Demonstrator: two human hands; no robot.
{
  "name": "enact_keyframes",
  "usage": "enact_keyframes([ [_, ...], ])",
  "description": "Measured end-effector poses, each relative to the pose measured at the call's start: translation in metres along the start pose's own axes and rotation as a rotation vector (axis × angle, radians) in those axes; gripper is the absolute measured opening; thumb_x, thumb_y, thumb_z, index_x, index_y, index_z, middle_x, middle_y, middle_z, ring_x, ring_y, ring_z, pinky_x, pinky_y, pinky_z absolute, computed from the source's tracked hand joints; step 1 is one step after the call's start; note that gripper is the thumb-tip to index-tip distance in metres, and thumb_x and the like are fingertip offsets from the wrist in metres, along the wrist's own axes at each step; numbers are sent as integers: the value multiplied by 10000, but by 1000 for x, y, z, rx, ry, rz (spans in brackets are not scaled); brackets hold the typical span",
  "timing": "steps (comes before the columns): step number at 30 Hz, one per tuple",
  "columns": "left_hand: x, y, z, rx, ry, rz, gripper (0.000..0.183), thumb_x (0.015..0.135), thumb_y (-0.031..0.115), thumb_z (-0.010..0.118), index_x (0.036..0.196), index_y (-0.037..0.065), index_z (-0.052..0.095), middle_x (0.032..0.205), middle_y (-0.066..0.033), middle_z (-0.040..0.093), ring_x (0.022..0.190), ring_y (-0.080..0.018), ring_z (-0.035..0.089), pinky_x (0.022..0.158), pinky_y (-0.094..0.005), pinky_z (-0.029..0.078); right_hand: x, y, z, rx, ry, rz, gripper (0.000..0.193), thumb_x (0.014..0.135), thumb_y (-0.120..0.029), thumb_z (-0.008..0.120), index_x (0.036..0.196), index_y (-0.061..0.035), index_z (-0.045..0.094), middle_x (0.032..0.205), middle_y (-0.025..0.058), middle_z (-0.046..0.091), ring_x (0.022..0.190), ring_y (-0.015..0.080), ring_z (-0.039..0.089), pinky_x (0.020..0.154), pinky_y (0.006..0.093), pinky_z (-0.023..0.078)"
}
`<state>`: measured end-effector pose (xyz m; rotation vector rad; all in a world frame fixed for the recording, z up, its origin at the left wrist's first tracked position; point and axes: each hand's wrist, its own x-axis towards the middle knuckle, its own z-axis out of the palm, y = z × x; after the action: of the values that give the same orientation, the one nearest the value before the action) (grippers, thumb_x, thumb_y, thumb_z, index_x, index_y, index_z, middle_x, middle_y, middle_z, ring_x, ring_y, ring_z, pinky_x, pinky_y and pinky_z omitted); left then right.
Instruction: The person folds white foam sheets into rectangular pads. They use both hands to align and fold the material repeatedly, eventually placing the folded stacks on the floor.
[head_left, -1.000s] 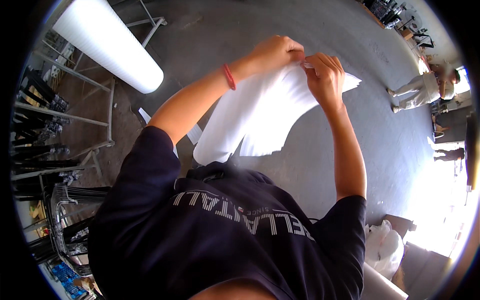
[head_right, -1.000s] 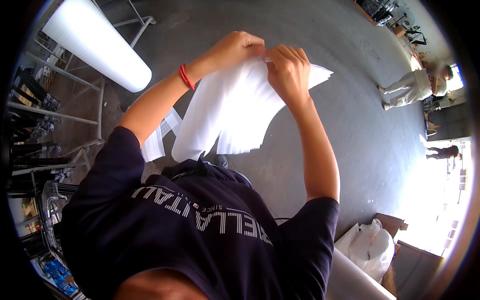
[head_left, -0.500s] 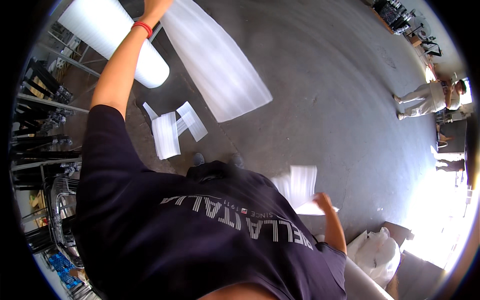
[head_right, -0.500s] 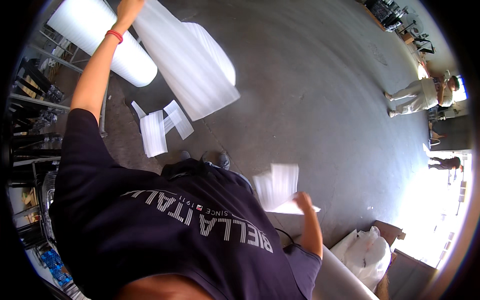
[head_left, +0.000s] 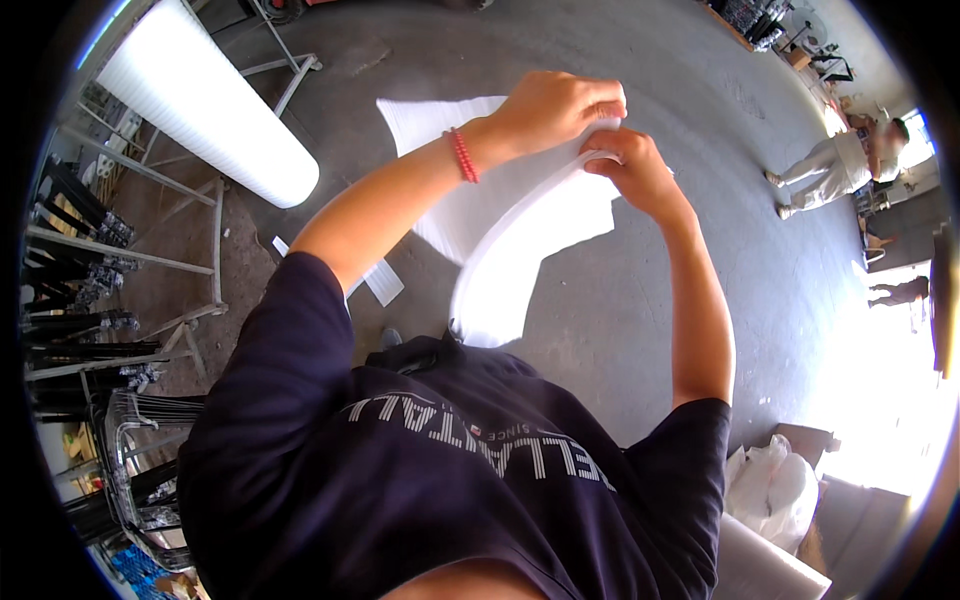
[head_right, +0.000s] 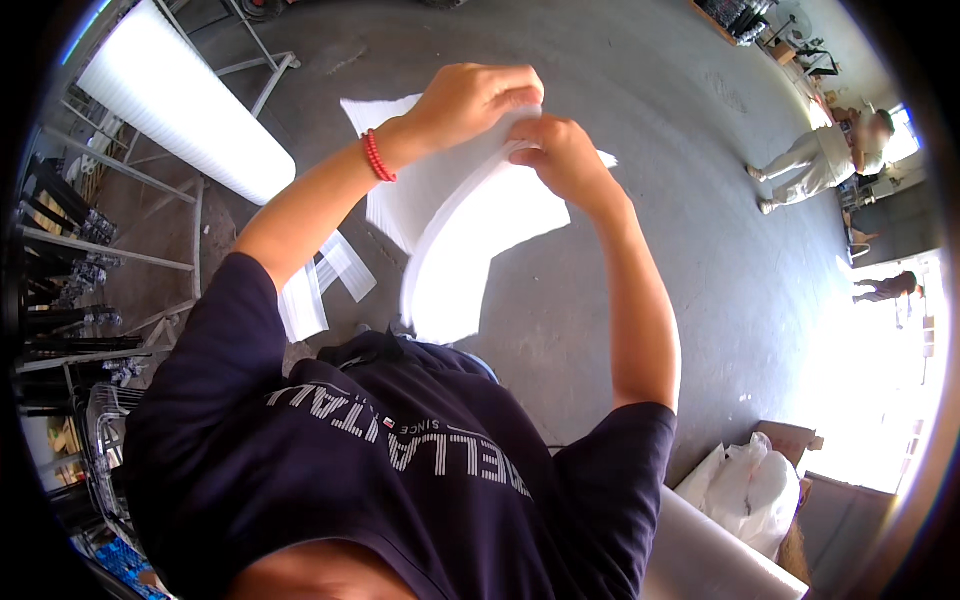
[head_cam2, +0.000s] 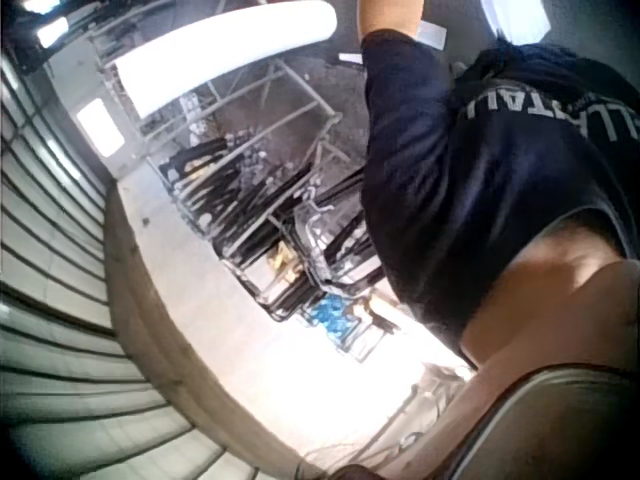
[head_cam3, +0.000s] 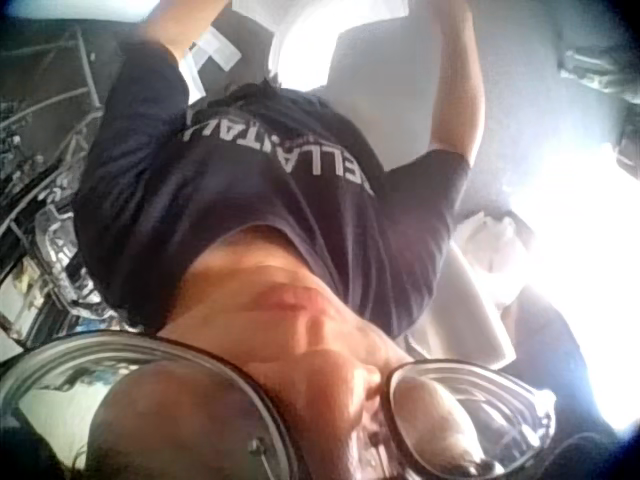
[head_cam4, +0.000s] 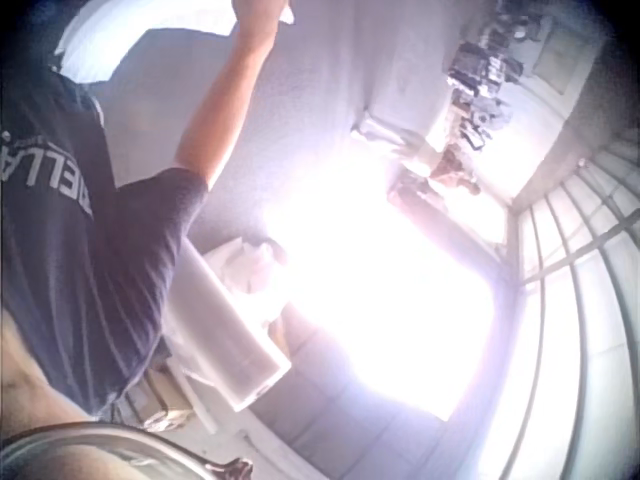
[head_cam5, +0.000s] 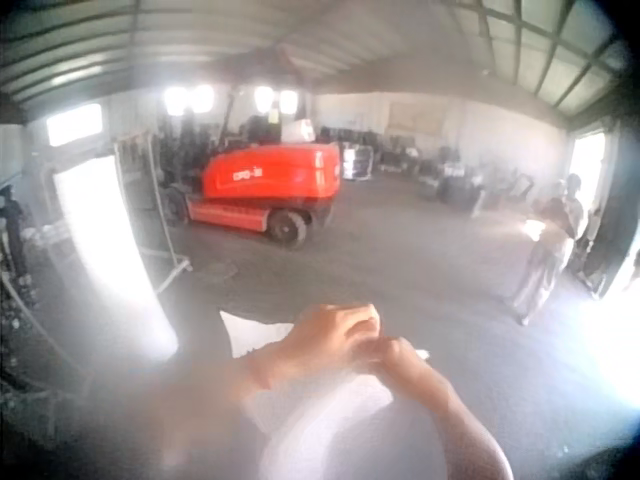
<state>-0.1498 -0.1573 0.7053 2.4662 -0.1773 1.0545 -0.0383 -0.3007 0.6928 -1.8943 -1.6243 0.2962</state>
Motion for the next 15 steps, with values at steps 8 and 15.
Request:
enact_keyframes([
  [8,-54,-53,-39,26,-141,-357,193,808,247,611,764,60,596,647,-92,608,627,-283,585,560,-359,433,-12,-6,-17,-231,257,-8,154,664,11,677,804,-39,635,1102,134,545,1062,262,496,871,392,401],
  [15,-33,-27,-43,141,-161,-172,193,811,241,587,738,62,586,622,-108,588,609,-299,567,545,-377,426,19,-43,-8,-745,269,-444,71,715,-48,651,783,-62,634,1113,80,568,1180,216,439,1059,474,237],
])
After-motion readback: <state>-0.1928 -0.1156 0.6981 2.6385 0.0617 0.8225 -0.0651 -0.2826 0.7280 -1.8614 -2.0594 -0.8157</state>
